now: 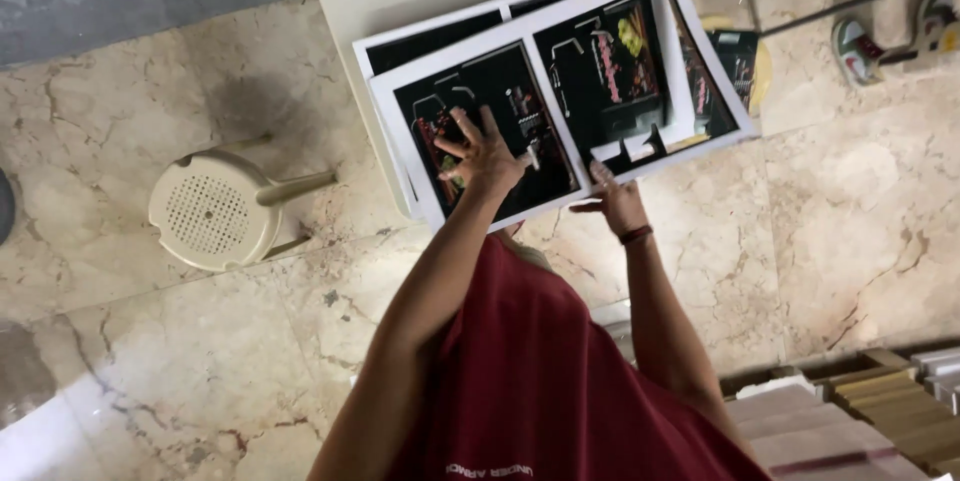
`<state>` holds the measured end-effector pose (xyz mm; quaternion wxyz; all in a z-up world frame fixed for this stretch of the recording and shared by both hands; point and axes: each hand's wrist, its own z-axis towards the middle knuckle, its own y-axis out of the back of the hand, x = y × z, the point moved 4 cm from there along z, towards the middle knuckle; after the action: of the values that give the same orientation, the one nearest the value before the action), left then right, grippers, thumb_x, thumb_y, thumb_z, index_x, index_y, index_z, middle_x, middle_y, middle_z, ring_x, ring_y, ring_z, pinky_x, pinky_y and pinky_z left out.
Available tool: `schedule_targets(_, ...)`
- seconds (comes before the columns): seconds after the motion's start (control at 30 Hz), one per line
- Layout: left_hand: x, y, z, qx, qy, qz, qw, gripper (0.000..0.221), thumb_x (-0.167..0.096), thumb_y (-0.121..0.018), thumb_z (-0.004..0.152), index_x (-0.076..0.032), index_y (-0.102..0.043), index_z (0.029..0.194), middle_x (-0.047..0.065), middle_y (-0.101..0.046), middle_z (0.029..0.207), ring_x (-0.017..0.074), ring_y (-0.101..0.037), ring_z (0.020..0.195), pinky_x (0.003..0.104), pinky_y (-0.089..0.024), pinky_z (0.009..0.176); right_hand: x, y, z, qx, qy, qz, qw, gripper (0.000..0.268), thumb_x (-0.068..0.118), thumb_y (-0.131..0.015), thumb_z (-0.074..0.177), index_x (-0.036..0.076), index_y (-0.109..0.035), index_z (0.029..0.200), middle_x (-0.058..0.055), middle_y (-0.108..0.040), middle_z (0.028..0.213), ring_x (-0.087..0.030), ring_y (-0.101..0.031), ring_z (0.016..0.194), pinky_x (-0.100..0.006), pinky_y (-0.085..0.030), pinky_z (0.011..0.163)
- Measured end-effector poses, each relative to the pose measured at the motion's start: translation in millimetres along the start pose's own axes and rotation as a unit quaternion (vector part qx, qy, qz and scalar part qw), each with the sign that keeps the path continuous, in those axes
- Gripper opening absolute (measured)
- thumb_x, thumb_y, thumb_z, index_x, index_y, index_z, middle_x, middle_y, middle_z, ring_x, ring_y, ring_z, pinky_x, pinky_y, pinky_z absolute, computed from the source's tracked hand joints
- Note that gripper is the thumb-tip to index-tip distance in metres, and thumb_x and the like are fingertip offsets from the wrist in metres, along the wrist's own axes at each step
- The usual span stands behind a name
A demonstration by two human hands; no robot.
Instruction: Handling, inspecting, and organizing printed cardboard sheets on a table in preparation for box assembly.
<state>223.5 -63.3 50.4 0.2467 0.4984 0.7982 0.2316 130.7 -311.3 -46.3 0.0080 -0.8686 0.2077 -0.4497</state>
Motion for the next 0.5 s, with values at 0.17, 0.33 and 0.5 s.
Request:
schedule_targets(0.17, 11, -13, -9, -0.056, -0.212, 0.158, 0.963, 0.083, -0.038, -0.07, 0.096, -0.024, -0.024, 0.164, 0.018, 0.0, 0.169, 0.0527, -0.01, 0.152, 0.076, -0.024, 0.112, 11, -6, -13, 0.005, -0.191, 0.025, 0.981, 0.072, 0.065, -0.062, 0.093, 0.003, -0.06, 0.128, -0.023, -0.059, 0.103, -0.053, -0.067, 0.091, -0.074, -0.057, 0.076)
schedule_targets(0.33, 1, -15, -23, -0.048, -0.353, 0.282, 0.891, 0.099, -0.04, -0.085, 0.081, -0.027, -0.029, 0.163, 0.017, -0.005, 0.171, 0.0495, -0.008, 0.155, 0.076, -0.016, 0.116, -27, -4, -20, -0.153, -0.125, 0.112, 0.974, 0.081, 0.08, -0.058, 0.086, 0.0, -0.061, 0.101, -0.023, -0.058, 0.087, -0.056, -0.066, 0.086, -0.076, -0.054, 0.078)
schedule_targets(0.5, -11, -39, 5, 0.031, -0.352, 0.35, 0.868, 0.118, -0.04, -0.089, 0.079, -0.035, -0.01, 0.166, 0.016, 0.017, 0.17, 0.055, 0.007, 0.153, 0.085, -0.017, 0.109, -78, -62, -46, -0.115, -0.128, -0.014, 0.985, 0.074, 0.068, -0.056, 0.1, -0.005, -0.067, 0.106, -0.023, -0.066, 0.078, -0.049, -0.073, 0.086, -0.065, -0.06, 0.072)
